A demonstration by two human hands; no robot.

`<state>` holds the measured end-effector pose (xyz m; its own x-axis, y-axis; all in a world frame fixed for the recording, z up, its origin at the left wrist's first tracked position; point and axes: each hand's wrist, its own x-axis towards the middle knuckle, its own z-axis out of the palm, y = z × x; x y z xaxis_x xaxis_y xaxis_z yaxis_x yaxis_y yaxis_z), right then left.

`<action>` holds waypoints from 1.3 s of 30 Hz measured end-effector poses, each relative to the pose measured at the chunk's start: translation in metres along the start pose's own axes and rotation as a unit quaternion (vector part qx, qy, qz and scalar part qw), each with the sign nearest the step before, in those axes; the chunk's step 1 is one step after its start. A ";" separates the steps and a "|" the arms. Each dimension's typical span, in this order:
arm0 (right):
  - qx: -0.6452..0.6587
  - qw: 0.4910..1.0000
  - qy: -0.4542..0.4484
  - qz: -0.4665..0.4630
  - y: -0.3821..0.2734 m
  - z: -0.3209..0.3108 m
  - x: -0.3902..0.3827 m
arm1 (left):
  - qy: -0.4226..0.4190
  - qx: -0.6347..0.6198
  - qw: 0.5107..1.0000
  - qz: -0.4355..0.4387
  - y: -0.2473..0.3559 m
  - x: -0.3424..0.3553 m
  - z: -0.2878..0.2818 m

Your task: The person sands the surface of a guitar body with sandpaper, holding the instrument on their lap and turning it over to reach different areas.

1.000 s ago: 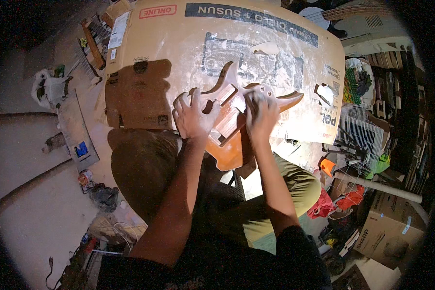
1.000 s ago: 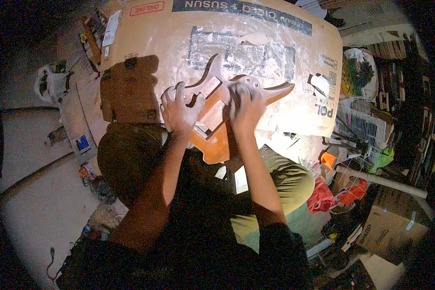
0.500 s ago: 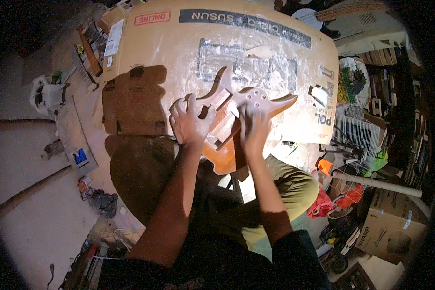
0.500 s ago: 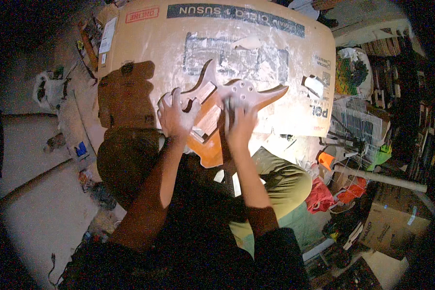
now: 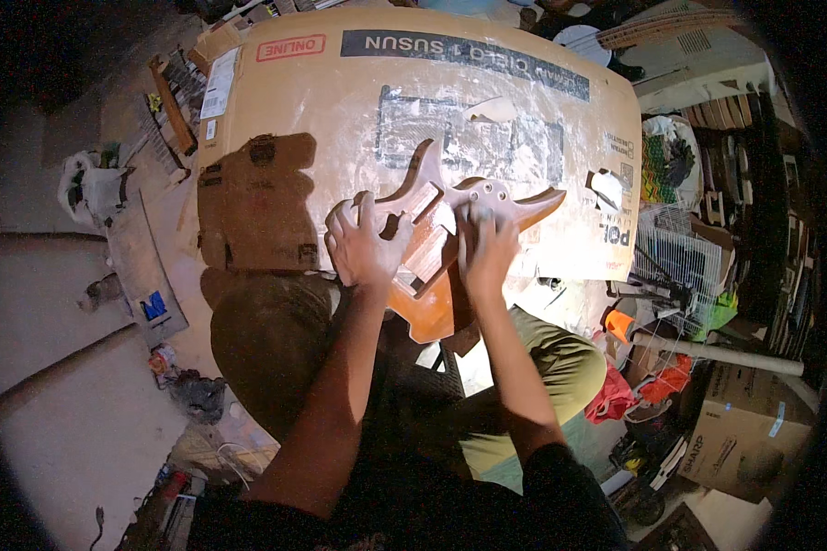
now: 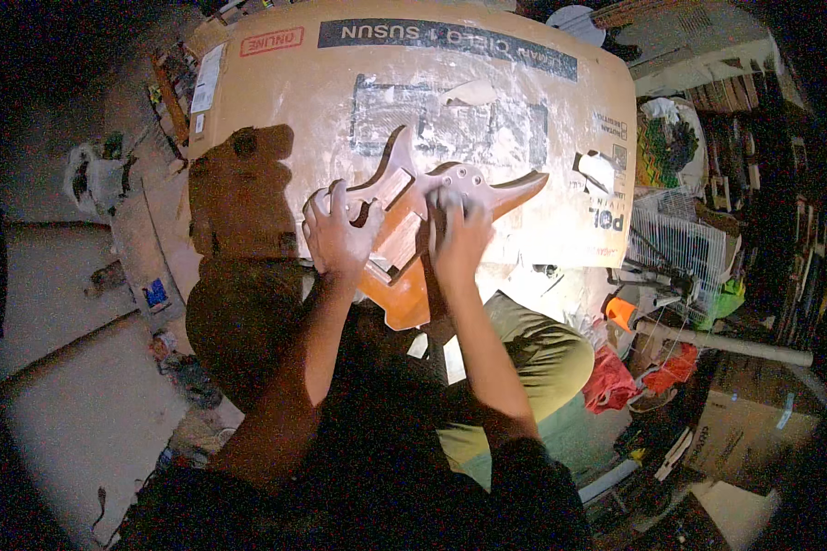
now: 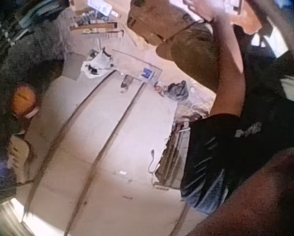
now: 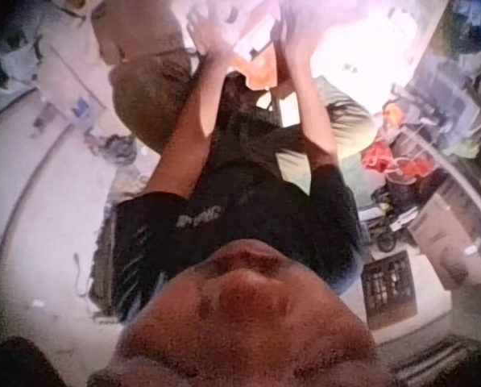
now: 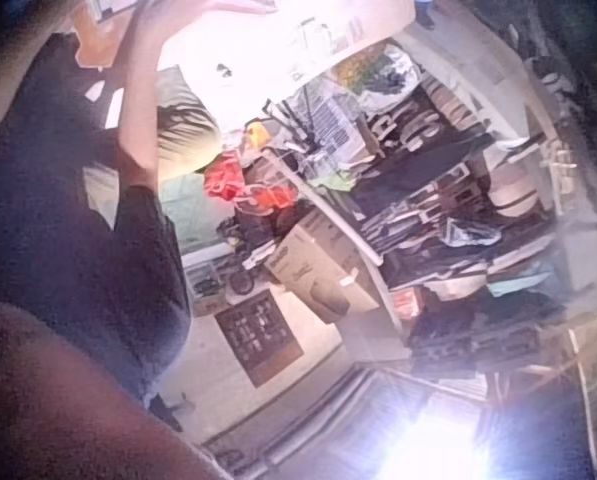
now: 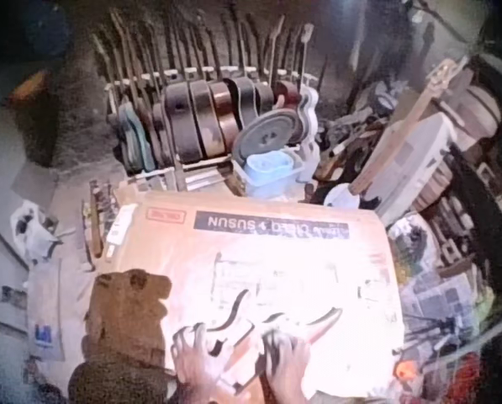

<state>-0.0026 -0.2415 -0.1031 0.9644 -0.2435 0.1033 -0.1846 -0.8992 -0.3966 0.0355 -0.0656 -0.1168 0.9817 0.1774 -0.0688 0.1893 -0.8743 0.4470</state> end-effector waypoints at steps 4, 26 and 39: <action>0.027 0.999 0.028 -0.003 0.000 0.010 0.028 | 0.012 -0.006 1.000 0.010 -0.005 0.000 0.004; 0.028 0.997 0.071 0.020 0.006 0.007 -0.017 | 0.003 0.018 1.000 -0.004 0.000 0.001 0.000; -0.023 0.997 0.068 -0.021 0.021 0.006 0.005 | 0.018 0.008 1.000 0.001 0.002 0.000 0.001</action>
<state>-0.0002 -0.2601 -0.1162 0.9374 -0.2490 0.2434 -0.1557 -0.9250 -0.3467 0.0361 -0.0679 -0.1172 0.9807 0.1925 -0.0352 0.1886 -0.8817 0.4326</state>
